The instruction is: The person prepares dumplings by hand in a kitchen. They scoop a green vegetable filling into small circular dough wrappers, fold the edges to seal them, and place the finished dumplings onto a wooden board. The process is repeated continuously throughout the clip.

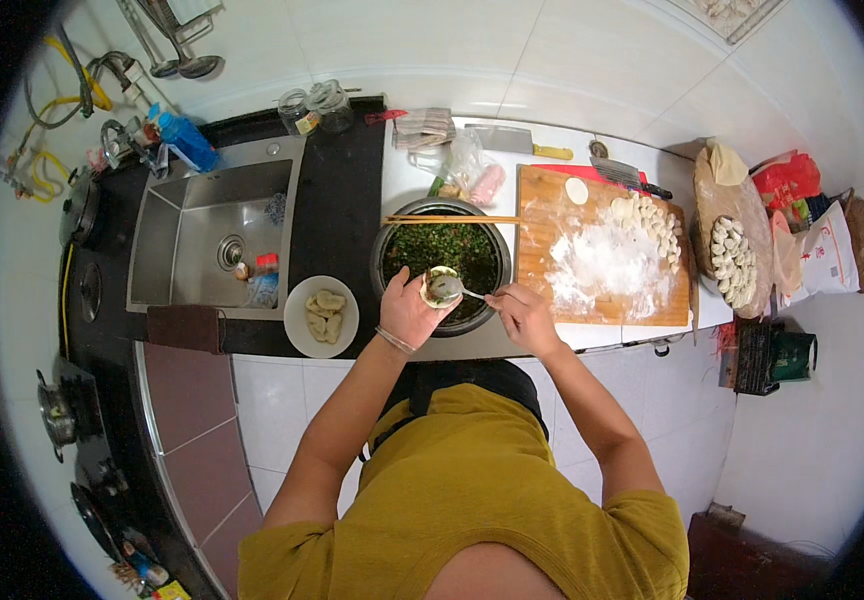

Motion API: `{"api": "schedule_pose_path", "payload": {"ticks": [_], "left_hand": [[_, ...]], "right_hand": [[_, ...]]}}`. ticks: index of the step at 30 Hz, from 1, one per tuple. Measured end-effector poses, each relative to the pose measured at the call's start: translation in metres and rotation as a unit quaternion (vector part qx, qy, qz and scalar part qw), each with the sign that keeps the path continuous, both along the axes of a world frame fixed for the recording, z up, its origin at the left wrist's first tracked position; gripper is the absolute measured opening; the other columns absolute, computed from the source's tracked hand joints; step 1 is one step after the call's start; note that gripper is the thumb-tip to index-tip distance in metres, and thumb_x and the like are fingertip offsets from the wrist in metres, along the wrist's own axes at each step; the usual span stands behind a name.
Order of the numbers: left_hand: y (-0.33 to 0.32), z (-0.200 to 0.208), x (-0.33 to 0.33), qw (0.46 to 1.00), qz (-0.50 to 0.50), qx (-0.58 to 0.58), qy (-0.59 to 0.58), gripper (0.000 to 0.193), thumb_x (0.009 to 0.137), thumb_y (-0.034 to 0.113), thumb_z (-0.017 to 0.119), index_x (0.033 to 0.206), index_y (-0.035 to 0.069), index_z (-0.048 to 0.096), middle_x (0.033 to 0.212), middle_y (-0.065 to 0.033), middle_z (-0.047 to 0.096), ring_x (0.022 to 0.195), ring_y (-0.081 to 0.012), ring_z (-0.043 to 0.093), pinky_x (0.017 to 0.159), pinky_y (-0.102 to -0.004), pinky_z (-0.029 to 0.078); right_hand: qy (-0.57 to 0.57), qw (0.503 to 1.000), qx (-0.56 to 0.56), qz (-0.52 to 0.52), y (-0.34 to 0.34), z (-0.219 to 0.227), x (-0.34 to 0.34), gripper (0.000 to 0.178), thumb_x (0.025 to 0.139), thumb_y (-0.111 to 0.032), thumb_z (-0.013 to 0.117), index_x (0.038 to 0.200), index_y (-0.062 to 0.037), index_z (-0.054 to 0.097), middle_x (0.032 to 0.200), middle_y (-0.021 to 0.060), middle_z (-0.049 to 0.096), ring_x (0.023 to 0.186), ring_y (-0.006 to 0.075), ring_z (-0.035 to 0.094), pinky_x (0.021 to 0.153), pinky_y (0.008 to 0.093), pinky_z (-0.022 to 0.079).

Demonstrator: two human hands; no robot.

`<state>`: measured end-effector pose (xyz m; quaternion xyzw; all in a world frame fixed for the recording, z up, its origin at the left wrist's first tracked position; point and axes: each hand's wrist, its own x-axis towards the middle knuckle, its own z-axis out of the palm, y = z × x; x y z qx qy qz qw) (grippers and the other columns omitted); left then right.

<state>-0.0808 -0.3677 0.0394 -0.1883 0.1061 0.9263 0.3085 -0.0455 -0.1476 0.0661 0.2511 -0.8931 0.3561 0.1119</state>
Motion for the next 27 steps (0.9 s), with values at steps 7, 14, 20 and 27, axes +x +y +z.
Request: {"api": "schedule_pose_path", "payload": {"ticks": [7,14,20,27], "left_hand": [[0.008,0.011,-0.010,0.997,0.005,-0.022,-0.067,0.061,0.095,0.042,0.028,0.126,-0.010,0.037,0.128,-0.0213,0.046,0.120,-0.0337,0.043,0.104,-0.0475,0.030],[0.001,-0.002,-0.015,0.998,0.020,-0.055,-0.032,0.060,0.095,0.042,0.027,0.127,-0.008,0.040,0.129,-0.0209,0.046,0.120,-0.0344,0.043,0.105,-0.0476,0.030],[0.004,0.014,-0.013,0.999,0.025,-0.027,-0.006,0.058,0.096,0.041,0.027,0.126,-0.007,0.041,0.128,-0.0185,0.047,0.120,-0.0323,0.044,0.103,-0.0470,0.032],[0.003,0.014,-0.012,1.000,-0.011,0.008,0.025,0.060,0.096,0.043,0.025,0.127,-0.006,0.040,0.128,-0.0182,0.047,0.120,-0.0322,0.043,0.104,-0.0464,0.030]], "right_hand": [[-0.047,0.997,-0.060,-0.017,0.006,-0.017,0.005,0.024,0.072,0.011,0.057,0.092,-0.0015,0.063,0.082,0.0117,0.056,0.075,0.0286,0.056,0.065,0.0340,0.046],[-0.254,0.924,-0.261,-0.115,0.019,-0.013,0.013,0.007,0.083,0.006,0.056,0.087,0.0021,0.059,0.078,0.0097,0.055,0.074,0.0199,0.055,0.068,0.0265,0.044],[-0.206,0.934,-0.241,-0.164,0.000,0.000,0.015,0.003,0.085,0.005,0.055,0.084,0.0026,0.057,0.077,0.0097,0.056,0.072,0.0179,0.056,0.069,0.0250,0.045],[-0.023,0.989,-0.089,-0.116,-0.018,0.023,0.014,0.021,0.073,0.013,0.055,0.089,0.0007,0.061,0.079,0.0129,0.054,0.073,0.0283,0.055,0.067,0.0346,0.046]]}}
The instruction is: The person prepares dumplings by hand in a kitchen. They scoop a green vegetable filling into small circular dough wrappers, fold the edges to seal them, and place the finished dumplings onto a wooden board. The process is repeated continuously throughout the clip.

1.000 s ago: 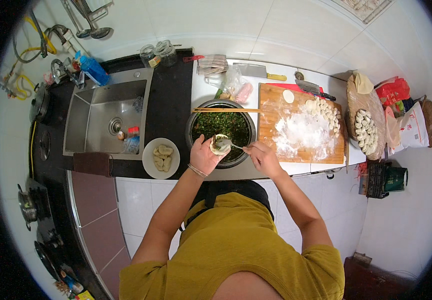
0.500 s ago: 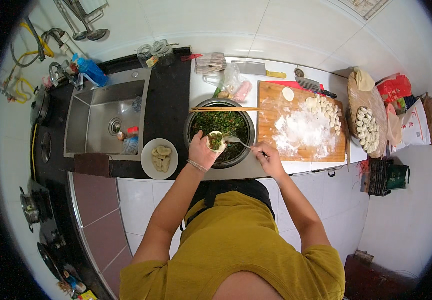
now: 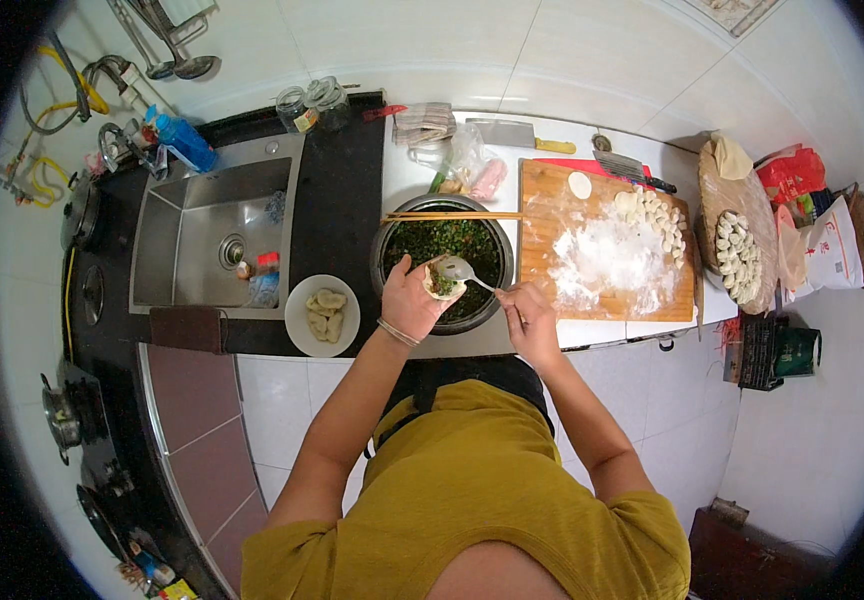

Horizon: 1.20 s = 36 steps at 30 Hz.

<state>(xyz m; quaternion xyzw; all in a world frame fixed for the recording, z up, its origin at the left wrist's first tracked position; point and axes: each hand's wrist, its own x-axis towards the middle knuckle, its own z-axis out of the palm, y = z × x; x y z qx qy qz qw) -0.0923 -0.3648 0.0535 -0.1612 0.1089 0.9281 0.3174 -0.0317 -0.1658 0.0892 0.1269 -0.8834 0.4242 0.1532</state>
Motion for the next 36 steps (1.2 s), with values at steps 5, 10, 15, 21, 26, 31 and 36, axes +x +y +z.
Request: {"api": "schedule_pose_path", "payload": {"ticks": [5,10,15,21,26,31,36], "left_hand": [[0.003,0.003,0.000,0.999,0.000,-0.029,-0.024,0.062,0.096,0.045,0.024,0.125,-0.006,0.042,0.126,-0.0183,0.048,0.118,-0.0323,0.044,0.103,-0.0467,0.031],[0.002,0.007,0.000,0.999,-0.007,-0.037,-0.024,0.064,0.096,0.046,0.025,0.126,-0.007,0.040,0.126,-0.0193,0.048,0.119,-0.0329,0.044,0.103,-0.0468,0.031],[0.005,0.013,0.001,0.998,-0.006,-0.042,-0.041,0.066,0.095,0.047,0.026,0.129,-0.008,0.038,0.129,-0.0206,0.045,0.122,-0.0333,0.042,0.105,-0.0470,0.029],[0.005,0.009,0.002,1.000,-0.011,-0.014,-0.006,0.068,0.094,0.049,0.025,0.132,-0.008,0.034,0.133,-0.0217,0.041,0.125,-0.0335,0.038,0.107,-0.0475,0.026],[0.004,0.000,0.003,1.000,-0.001,0.012,0.017,0.071,0.094,0.050,0.022,0.132,-0.008,0.032,0.136,-0.0225,0.038,0.127,-0.0344,0.034,0.109,-0.0474,0.022],[0.009,0.014,0.006,0.999,0.024,0.039,0.002,0.068,0.094,0.049,0.022,0.130,-0.008,0.036,0.133,-0.0217,0.040,0.126,-0.0331,0.036,0.108,-0.0459,0.024],[0.012,0.006,0.008,0.997,0.041,0.059,0.015,0.067,0.095,0.048,0.023,0.129,-0.008,0.037,0.131,-0.0214,0.042,0.125,-0.0326,0.037,0.108,-0.0448,0.025]], "right_hand": [[0.059,0.994,0.082,0.030,-0.005,0.007,-0.004,0.024,0.068,0.010,0.058,0.090,0.0001,0.062,0.080,0.0127,0.054,0.075,0.0296,0.054,0.064,0.0365,0.045],[0.023,0.994,0.100,0.024,0.000,0.007,0.002,0.023,0.069,0.010,0.058,0.089,-0.0014,0.062,0.082,0.0130,0.057,0.076,0.0299,0.056,0.066,0.0371,0.046],[0.002,1.000,0.008,-0.003,0.006,0.007,0.005,0.021,0.070,0.011,0.058,0.087,-0.0003,0.062,0.080,0.0134,0.057,0.076,0.0305,0.056,0.067,0.0367,0.046],[0.031,0.995,0.088,0.034,0.008,0.009,0.002,0.020,0.073,0.010,0.056,0.090,0.0003,0.061,0.082,0.0137,0.055,0.077,0.0300,0.055,0.067,0.0368,0.046],[0.000,1.000,0.002,0.014,0.006,0.007,0.007,0.017,0.075,0.010,0.057,0.088,0.0007,0.060,0.079,0.0141,0.054,0.075,0.0313,0.054,0.066,0.0369,0.045],[-0.036,0.996,-0.061,-0.051,0.000,0.004,0.009,0.010,0.077,0.010,0.057,0.082,0.0015,0.057,0.077,0.0152,0.053,0.072,0.0327,0.054,0.066,0.0355,0.045],[-0.051,0.997,-0.036,-0.043,-0.010,0.006,0.016,0.008,0.078,0.010,0.057,0.080,0.0027,0.054,0.077,0.0157,0.053,0.072,0.0320,0.055,0.065,0.0344,0.045]]}}
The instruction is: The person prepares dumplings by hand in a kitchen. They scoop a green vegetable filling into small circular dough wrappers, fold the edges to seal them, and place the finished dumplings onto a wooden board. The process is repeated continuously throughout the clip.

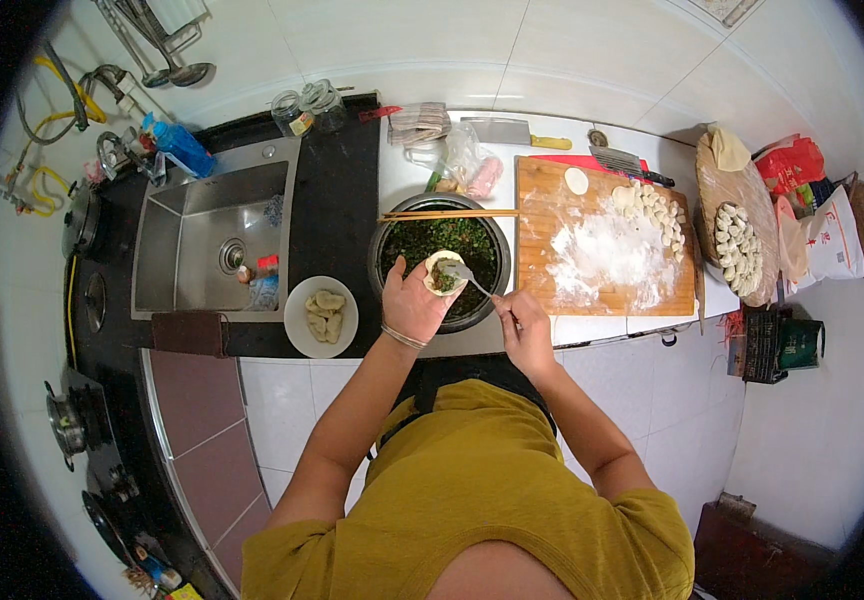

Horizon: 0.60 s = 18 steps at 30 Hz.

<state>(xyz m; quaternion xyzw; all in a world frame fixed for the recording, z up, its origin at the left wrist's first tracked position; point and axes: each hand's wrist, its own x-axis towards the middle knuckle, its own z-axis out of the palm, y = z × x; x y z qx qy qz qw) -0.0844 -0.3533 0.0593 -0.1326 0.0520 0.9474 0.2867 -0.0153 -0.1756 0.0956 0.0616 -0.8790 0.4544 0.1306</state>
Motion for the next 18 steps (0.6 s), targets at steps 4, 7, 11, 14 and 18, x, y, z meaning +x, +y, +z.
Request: {"api": "schedule_pose_path", "payload": {"ticks": [4,7,11,14,18], "left_hand": [[0.002,0.002,0.001,1.000,0.009,-0.022,-0.018,0.066,0.095,0.047,0.023,0.128,-0.008,0.037,0.131,-0.0215,0.042,0.125,-0.0325,0.037,0.108,-0.0450,0.025],[0.002,0.008,0.000,0.999,0.007,-0.035,-0.025,0.066,0.095,0.047,0.022,0.129,-0.008,0.037,0.131,-0.0213,0.042,0.124,-0.0327,0.038,0.107,-0.0455,0.026],[-0.007,0.003,-0.004,0.999,-0.034,0.010,0.008,0.069,0.094,0.048,0.023,0.132,-0.009,0.033,0.135,-0.0225,0.039,0.128,-0.0345,0.034,0.109,-0.0480,0.022],[-0.013,0.007,-0.006,0.997,-0.078,-0.001,0.012,0.070,0.094,0.048,0.022,0.132,-0.010,0.032,0.135,-0.0233,0.039,0.129,-0.0347,0.034,0.108,-0.0491,0.022],[-0.015,0.011,-0.006,0.995,-0.100,-0.009,0.004,0.070,0.094,0.048,0.023,0.132,-0.010,0.031,0.134,-0.0242,0.038,0.128,-0.0350,0.034,0.108,-0.0501,0.023]], "right_hand": [[-0.002,0.999,-0.032,-0.007,0.000,-0.001,0.001,0.007,0.078,0.009,0.057,0.080,0.0027,0.054,0.077,0.0157,0.054,0.072,0.0314,0.056,0.064,0.0340,0.045],[-0.044,0.997,-0.064,0.020,0.003,0.003,0.000,0.008,0.078,0.009,0.057,0.082,0.0025,0.055,0.078,0.0145,0.055,0.074,0.0289,0.057,0.066,0.0325,0.046],[-0.053,0.994,-0.080,0.060,0.021,0.020,-0.010,0.014,0.077,0.011,0.058,0.088,0.0018,0.059,0.081,0.0123,0.057,0.077,0.0249,0.060,0.067,0.0296,0.047],[-0.049,0.991,-0.061,0.106,0.034,0.028,-0.019,0.019,0.075,0.011,0.060,0.091,-0.0007,0.062,0.084,0.0109,0.059,0.078,0.0223,0.059,0.067,0.0285,0.048],[-0.109,0.980,-0.085,0.143,0.043,0.028,-0.028,0.017,0.075,0.010,0.060,0.088,-0.0009,0.062,0.083,0.0093,0.060,0.076,0.0208,0.058,0.069,0.0288,0.047]]}}
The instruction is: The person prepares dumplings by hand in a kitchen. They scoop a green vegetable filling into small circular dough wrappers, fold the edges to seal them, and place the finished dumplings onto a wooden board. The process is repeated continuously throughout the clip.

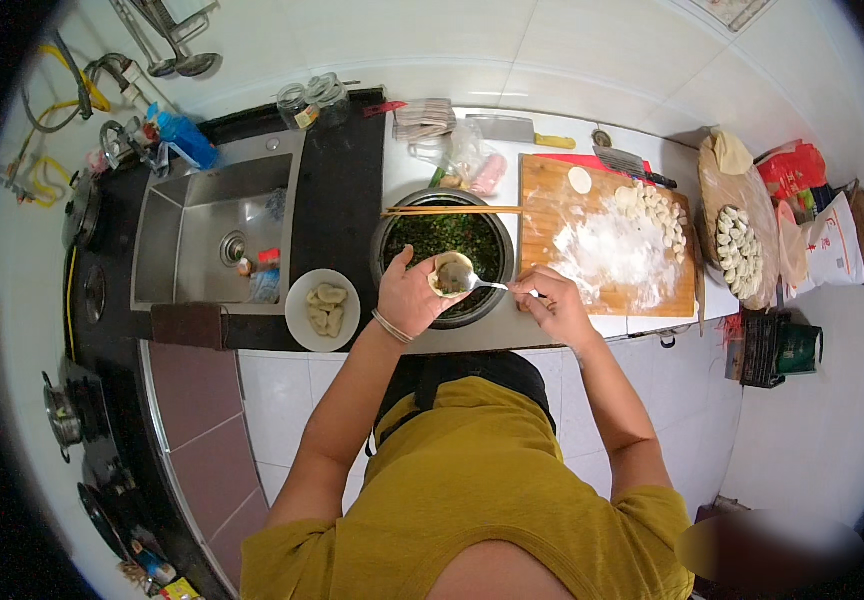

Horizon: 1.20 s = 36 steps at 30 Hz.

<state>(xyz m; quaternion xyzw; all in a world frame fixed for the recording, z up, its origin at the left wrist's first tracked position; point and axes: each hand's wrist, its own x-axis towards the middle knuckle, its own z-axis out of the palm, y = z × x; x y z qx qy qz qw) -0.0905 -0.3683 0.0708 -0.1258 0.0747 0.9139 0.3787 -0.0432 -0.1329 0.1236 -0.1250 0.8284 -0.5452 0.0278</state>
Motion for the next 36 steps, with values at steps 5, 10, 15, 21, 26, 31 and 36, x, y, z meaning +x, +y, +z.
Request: {"api": "schedule_pose_path", "payload": {"ticks": [5,10,15,21,26,31,36], "left_hand": [[-0.002,0.003,0.001,0.999,-0.028,-0.004,0.019,0.068,0.094,0.048,0.023,0.128,-0.009,0.037,0.128,-0.0211,0.045,0.122,-0.0338,0.041,0.106,-0.0502,0.026],[-0.003,0.008,0.002,0.997,-0.051,-0.058,0.007,0.069,0.093,0.050,0.024,0.129,-0.009,0.037,0.129,-0.0218,0.045,0.120,-0.0338,0.042,0.104,-0.0508,0.028],[-0.006,0.000,0.003,0.998,-0.043,-0.035,0.023,0.069,0.093,0.050,0.025,0.128,-0.008,0.039,0.127,-0.0207,0.047,0.118,-0.0333,0.044,0.104,-0.0505,0.030],[-0.004,0.001,0.003,1.000,-0.001,0.005,-0.002,0.072,0.093,0.050,0.025,0.132,-0.010,0.031,0.134,-0.0250,0.039,0.125,-0.0368,0.039,0.107,-0.0501,0.025],[-0.006,0.002,0.003,0.999,0.039,0.010,-0.001,0.071,0.094,0.049,0.026,0.134,-0.009,0.028,0.136,-0.0250,0.037,0.127,-0.0375,0.035,0.108,-0.0502,0.023],[-0.008,-0.003,0.003,0.999,0.044,-0.010,0.002,0.069,0.095,0.048,0.022,0.132,-0.009,0.033,0.134,-0.0210,0.040,0.126,-0.0340,0.036,0.107,-0.0492,0.022],[-0.010,-0.014,0.001,0.999,0.030,0.015,0.024,0.069,0.094,0.048,0.025,0.133,-0.009,0.033,0.133,-0.0224,0.041,0.125,-0.0339,0.038,0.107,-0.0497,0.024]], "right_hand": [[0.061,0.993,0.050,0.088,0.006,-0.001,-0.012,0.022,0.073,0.014,0.057,0.087,-0.0010,0.062,0.083,0.0085,0.060,0.075,0.0206,0.058,0.063,0.0289,0.048],[0.105,0.982,0.087,0.132,0.009,-0.003,-0.024,0.024,0.072,0.014,0.057,0.089,-0.0018,0.063,0.085,0.0073,0.061,0.076,0.0184,0.059,0.062,0.0274,0.049],[-0.007,0.993,0.052,0.105,0.013,-0.005,-0.026,0.018,0.077,0.010,0.059,0.090,-0.0020,0.064,0.086,0.0061,0.062,0.078,0.0157,0.058,0.068,0.0249,0.047],[-0.150,0.976,-0.156,0.015,0.012,-0.036,-0.014,0.011,0.086,0.004,0.056,0.092,-0.0015,0.064,0.083,0.0015,0.060,0.079,0.0083,0.055,0.072,0.0221,0.044],[-0.131,0.980,-0.134,-0.065,0.004,-0.039,0.000,0.012,0.085,0.005,0.055,0.092,-0.0010,0.063,0.082,0.0039,0.060,0.079,0.0102,0.056,0.073,0.0225,0.043],[0.022,0.999,-0.001,-0.050,-0.008,-0.022,0.004,0.015,0.080,0.008,0.056,0.091,-0.0007,0.062,0.083,0.0095,0.059,0.078,0.0185,0.057,0.071,0.0259,0.044],[0.178,0.974,0.137,0.027,-0.019,-0.004,-0.001,0.024,0.070,0.008,0.059,0.091,-0.0025,0.064,0.084,0.0108,0.057,0.078,0.0262,0.057,0.069,0.0330,0.046]]}}
